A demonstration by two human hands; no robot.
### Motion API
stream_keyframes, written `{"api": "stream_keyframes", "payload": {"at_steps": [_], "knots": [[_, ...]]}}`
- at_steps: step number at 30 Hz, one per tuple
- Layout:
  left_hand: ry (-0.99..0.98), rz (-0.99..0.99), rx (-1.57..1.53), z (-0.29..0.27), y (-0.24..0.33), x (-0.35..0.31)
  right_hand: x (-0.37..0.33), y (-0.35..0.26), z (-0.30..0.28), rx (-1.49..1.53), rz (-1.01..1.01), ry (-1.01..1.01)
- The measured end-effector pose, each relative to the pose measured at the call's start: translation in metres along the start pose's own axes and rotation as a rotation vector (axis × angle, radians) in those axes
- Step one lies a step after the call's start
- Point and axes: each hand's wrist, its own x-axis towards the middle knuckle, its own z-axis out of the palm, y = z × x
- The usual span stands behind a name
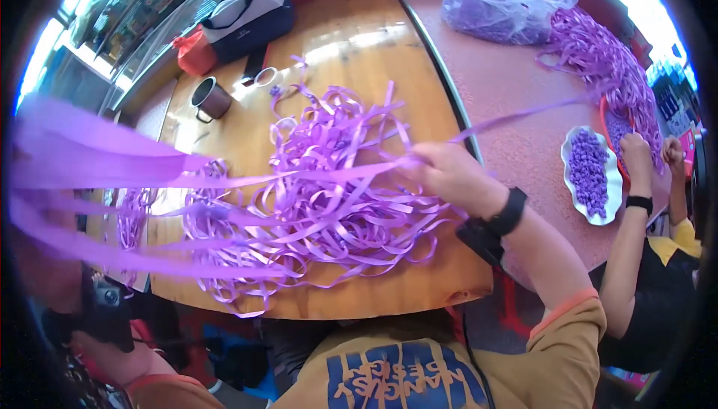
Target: Tying and assembling purple ribbons into decorative shapes and bows.
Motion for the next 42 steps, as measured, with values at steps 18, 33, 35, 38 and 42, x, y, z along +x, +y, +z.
{"api": "stream_keyframes", "payload": {"at_steps": [18,33,35,38,42], "knots": [[0.651,-0.201,0.169,-0.047,-0.092,0.000,-0.058,0.104,-0.265,1.094,-0.001,1.192],[0.279,-0.291,0.340,0.020,-0.063,-0.027,-0.055,0.019,-0.163,-0.075,0.308,0.787],[0.253,-0.247,0.253,0.025,-0.065,-0.032,-0.057,-0.022,-0.123,0.098,0.311,0.730],[0.218,-0.345,0.215,0.035,-0.071,-0.034,-0.063,-0.081,-0.069,0.215,0.190,0.500],[0.120,-0.426,0.128,0.054,-0.087,-0.031,-0.049,-0.126,-0.005,0.689,0.017,0.048]]}}
